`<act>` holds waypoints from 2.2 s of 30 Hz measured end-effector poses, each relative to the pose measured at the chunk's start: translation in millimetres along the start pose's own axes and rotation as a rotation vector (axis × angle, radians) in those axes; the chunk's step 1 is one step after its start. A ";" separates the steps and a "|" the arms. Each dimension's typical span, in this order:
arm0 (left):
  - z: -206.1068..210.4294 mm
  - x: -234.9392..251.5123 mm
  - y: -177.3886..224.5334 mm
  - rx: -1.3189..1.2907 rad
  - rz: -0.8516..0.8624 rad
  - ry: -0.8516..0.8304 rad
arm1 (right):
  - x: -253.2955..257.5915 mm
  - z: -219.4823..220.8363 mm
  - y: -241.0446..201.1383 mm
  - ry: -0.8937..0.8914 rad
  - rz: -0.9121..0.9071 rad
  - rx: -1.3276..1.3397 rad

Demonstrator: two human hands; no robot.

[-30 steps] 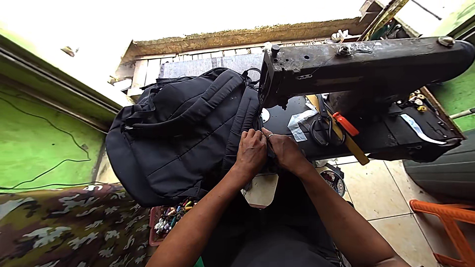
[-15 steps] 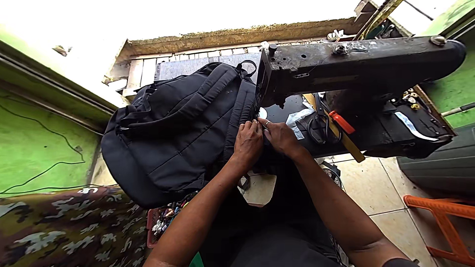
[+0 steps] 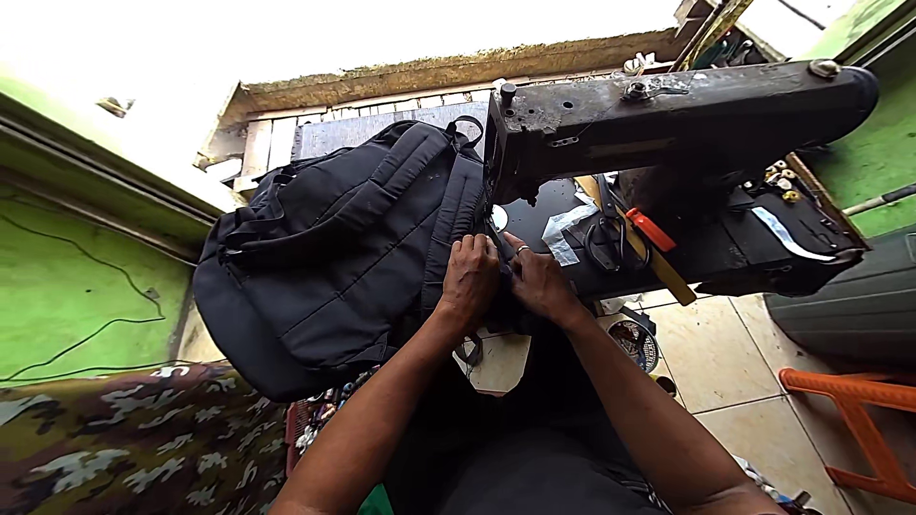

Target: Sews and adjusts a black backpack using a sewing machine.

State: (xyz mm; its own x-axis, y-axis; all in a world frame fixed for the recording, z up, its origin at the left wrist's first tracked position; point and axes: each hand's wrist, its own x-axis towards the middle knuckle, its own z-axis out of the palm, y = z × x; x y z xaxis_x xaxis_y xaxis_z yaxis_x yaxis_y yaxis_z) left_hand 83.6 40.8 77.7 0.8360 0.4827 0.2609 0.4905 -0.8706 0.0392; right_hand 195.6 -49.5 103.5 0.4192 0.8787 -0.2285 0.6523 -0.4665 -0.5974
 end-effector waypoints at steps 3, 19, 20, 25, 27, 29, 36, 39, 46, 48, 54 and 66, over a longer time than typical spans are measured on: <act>-8.9 0.3 5.1 -0.056 -0.044 -0.078 | 0.6 -1.4 0.7 -0.033 -0.002 0.013; -3.3 -15.6 -10.4 -0.271 0.092 -0.076 | 1.6 -0.4 1.1 -0.021 -0.090 -0.047; -3.1 -16.9 -9.5 -0.253 0.091 -0.066 | 1.5 -0.2 0.1 -0.020 -0.087 -0.054; -6.8 -19.4 -8.6 -0.195 0.102 -0.043 | 2.5 -2.6 2.1 -0.011 -0.072 -0.028; -7.5 -20.1 -6.7 -0.263 0.068 -0.042 | 2.1 -2.8 5.0 -0.028 -0.084 -0.029; -6.6 -18.7 -7.3 -0.305 0.056 -0.020 | 2.8 -3.2 2.7 -0.052 -0.085 -0.046; -2.3 -23.6 -10.1 -0.208 0.130 -0.035 | -2.0 3.8 2.5 0.033 -0.141 -0.074; -2.8 -24.5 -8.8 -0.194 0.123 -0.052 | -2.5 0.2 -3.1 -0.003 -0.118 -0.110; -3.6 -19.2 -10.2 -0.193 0.110 -0.088 | 2.7 -4.5 -19.9 -0.099 -0.025 -0.252; -4.2 -15.5 -12.8 -0.199 0.096 -0.103 | 8.0 -5.0 -22.9 -0.108 -0.010 -0.276; -2.0 2.7 -16.0 -0.146 0.074 -0.170 | 21.9 -2.5 -21.1 -0.001 0.002 -0.329; 4.2 5.3 -22.1 -0.253 0.076 0.005 | -0.4 22.0 -8.2 0.277 0.007 -0.116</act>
State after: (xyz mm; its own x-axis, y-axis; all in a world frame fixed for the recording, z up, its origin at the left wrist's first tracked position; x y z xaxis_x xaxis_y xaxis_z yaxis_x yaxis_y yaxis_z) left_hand 78.3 63.0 74.1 0.8666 0.4147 0.2774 0.3483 -0.9009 0.2589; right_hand 176.2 -43.8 91.6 0.5697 0.8218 -0.0045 0.7100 -0.4949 -0.5009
